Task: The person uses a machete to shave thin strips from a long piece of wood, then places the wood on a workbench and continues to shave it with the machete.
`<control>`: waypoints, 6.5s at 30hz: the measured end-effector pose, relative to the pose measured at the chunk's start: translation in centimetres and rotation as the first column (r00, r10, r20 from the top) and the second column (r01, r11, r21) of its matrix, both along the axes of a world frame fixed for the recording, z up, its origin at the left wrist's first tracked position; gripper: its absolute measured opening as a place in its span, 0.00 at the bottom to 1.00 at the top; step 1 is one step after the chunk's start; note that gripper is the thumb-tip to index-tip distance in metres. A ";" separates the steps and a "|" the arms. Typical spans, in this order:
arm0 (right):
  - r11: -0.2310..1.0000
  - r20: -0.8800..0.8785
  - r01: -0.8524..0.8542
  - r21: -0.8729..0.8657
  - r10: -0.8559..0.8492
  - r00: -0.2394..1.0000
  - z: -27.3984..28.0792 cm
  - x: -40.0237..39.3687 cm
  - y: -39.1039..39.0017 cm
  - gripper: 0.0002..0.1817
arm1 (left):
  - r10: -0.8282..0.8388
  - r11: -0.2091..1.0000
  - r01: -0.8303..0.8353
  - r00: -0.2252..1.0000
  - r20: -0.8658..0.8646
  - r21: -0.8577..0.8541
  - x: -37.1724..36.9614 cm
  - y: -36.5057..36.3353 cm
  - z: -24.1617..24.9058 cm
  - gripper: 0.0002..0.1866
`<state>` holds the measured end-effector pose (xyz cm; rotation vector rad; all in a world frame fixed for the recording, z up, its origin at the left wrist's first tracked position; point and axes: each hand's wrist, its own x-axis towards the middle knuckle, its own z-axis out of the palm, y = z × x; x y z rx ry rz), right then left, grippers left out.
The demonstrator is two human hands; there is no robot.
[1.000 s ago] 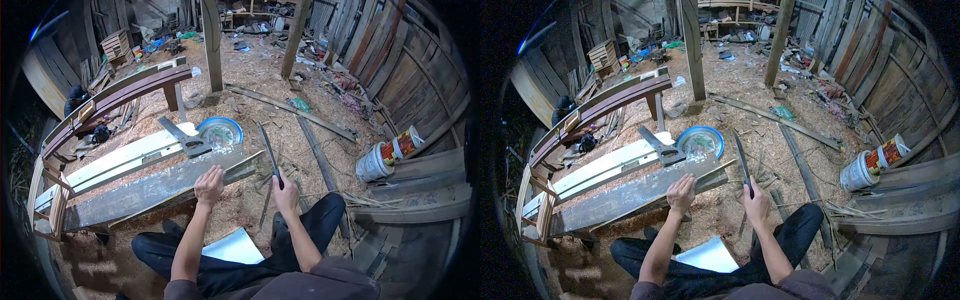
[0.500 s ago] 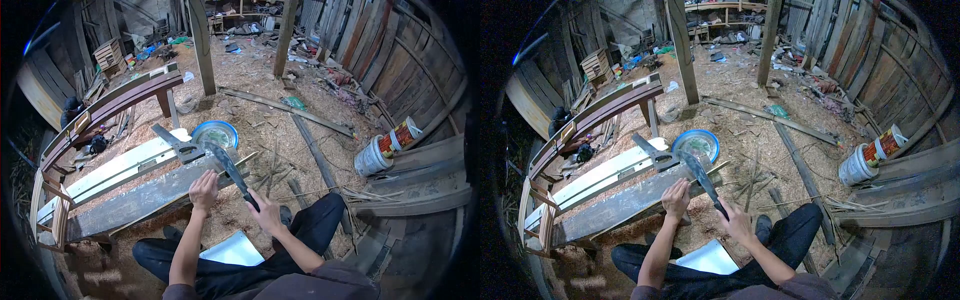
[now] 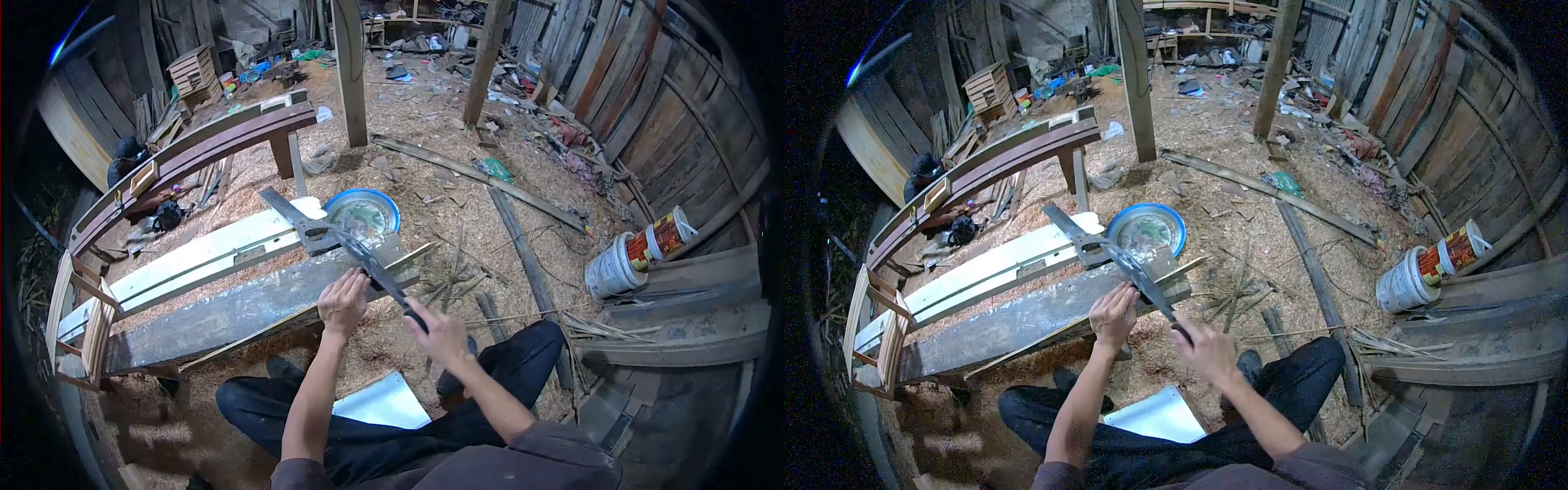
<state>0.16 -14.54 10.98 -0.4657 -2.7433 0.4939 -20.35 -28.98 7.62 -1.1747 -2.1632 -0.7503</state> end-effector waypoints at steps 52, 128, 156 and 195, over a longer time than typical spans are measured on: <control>0.960 -0.015 -0.023 -0.280 0.019 1.000 1.0 2.6 3.5 0.25 | -0.172 0.881 0.250 0.960 0.220 -0.401 -0.9 0.6 5.9 0.11; 0.691 -0.093 0.444 -0.570 -0.592 0.801 1.2 -2.4 2.3 0.28 | -0.290 0.935 0.353 0.830 0.475 -0.046 -2.7 3.2 3.4 0.14; 0.734 0.297 0.499 -0.461 -0.402 0.866 1.5 -3.8 0.3 0.20 | -0.312 0.928 0.361 0.887 0.341 -0.091 -4.3 4.3 2.3 0.10; 0.859 0.306 0.464 -0.216 -0.391 0.868 3.0 -5.1 1.5 0.11 | -0.292 0.948 0.318 0.863 0.413 0.004 -3.1 4.2 1.7 0.08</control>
